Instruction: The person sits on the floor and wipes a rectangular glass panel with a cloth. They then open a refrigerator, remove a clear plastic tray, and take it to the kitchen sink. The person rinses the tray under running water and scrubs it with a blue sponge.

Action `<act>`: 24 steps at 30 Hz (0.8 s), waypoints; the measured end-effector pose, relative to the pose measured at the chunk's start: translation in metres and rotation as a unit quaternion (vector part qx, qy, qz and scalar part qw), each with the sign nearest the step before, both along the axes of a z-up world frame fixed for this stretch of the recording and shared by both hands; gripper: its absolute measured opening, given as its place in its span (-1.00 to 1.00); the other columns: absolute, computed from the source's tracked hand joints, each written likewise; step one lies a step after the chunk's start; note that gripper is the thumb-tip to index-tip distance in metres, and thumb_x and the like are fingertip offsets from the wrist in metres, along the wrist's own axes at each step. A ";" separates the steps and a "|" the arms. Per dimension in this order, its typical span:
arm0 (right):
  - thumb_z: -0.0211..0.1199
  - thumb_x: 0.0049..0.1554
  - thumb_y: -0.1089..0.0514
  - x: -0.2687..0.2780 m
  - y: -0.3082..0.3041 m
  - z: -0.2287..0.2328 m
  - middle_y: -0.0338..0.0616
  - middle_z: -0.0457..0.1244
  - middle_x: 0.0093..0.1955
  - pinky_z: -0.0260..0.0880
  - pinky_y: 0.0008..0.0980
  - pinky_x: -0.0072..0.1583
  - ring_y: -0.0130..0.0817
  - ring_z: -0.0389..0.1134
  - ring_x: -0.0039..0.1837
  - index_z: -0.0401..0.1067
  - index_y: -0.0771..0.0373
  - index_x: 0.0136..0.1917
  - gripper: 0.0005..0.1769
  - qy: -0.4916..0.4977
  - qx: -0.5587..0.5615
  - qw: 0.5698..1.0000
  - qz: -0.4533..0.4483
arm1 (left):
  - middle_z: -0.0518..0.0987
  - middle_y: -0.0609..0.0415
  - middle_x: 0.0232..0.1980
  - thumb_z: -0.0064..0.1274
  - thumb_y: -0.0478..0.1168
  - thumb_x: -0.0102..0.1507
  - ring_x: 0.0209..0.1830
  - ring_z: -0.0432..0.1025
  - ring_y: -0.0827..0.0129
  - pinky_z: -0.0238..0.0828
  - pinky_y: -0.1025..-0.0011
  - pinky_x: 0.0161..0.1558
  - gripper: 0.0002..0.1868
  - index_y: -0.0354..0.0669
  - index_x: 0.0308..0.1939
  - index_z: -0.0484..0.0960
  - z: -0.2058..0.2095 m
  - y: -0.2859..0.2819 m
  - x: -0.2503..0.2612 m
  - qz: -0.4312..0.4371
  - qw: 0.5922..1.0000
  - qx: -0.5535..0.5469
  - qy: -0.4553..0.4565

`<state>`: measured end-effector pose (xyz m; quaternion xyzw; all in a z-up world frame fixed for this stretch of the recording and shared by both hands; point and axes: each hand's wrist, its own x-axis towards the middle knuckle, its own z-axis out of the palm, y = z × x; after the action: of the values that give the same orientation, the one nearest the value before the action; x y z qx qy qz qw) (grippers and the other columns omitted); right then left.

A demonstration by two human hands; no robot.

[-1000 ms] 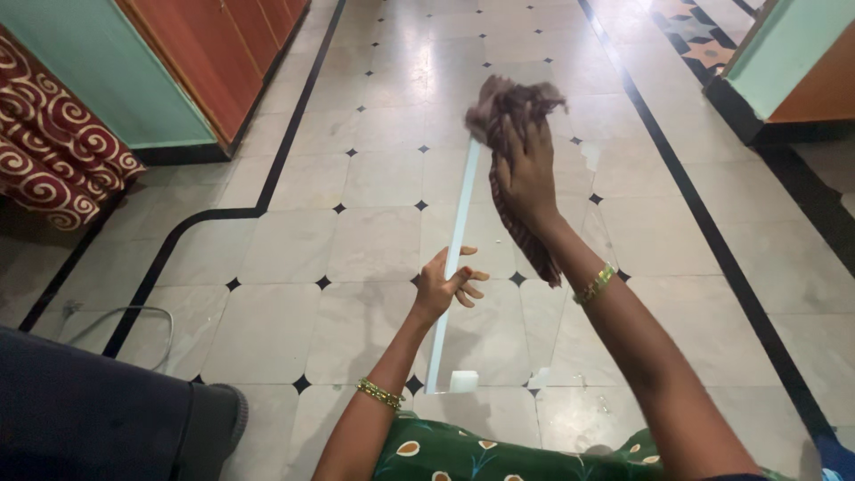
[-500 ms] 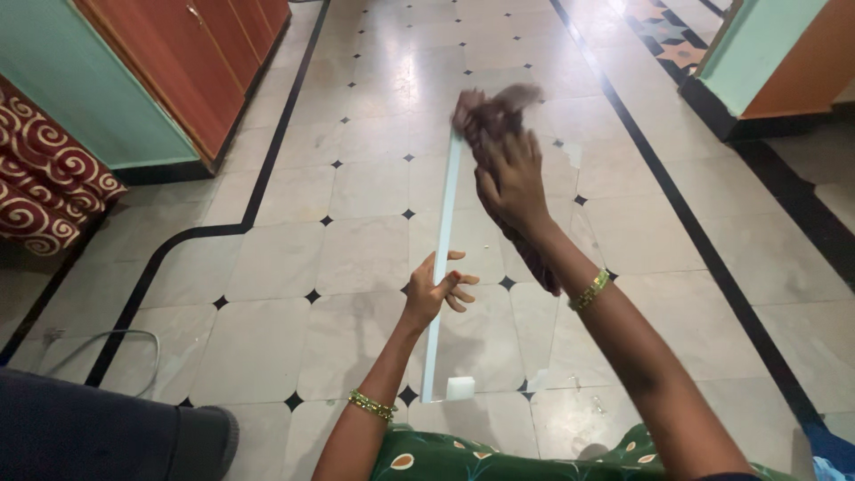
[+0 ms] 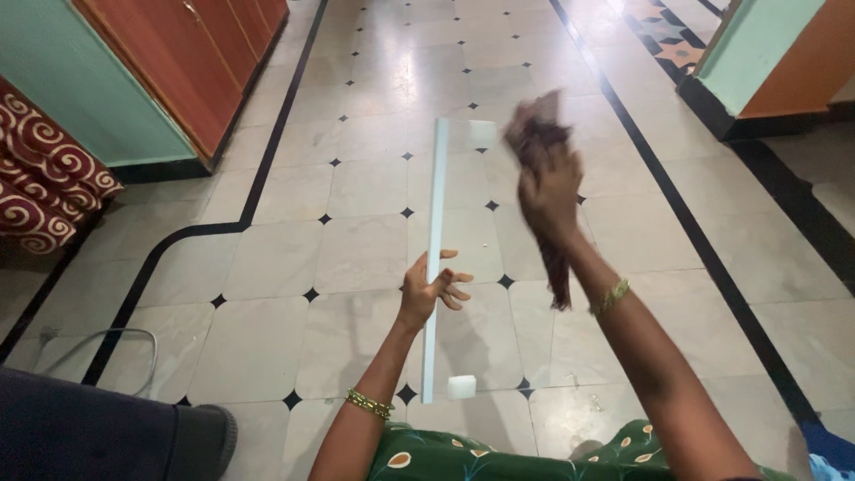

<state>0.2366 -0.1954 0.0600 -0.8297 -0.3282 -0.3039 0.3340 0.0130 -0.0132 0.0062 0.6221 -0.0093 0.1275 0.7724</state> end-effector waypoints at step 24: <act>0.12 0.20 0.20 -0.103 0.016 -0.038 0.39 0.03 0.57 0.01 0.13 0.55 0.36 -0.05 0.61 0.22 0.37 0.48 -0.41 -0.057 -0.048 0.982 0.174 | 0.70 -0.44 -0.11 0.14 0.07 0.32 -0.37 0.66 0.02 0.64 0.29 -0.47 -0.29 -0.49 0.26 0.32 -0.008 0.005 0.021 0.055 0.997 -0.044 -0.010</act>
<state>0.1332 -0.1798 0.0222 -0.7560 -0.5003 -0.2721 0.3227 0.0343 -0.0078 -0.0022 0.5859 0.0228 0.1764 0.7907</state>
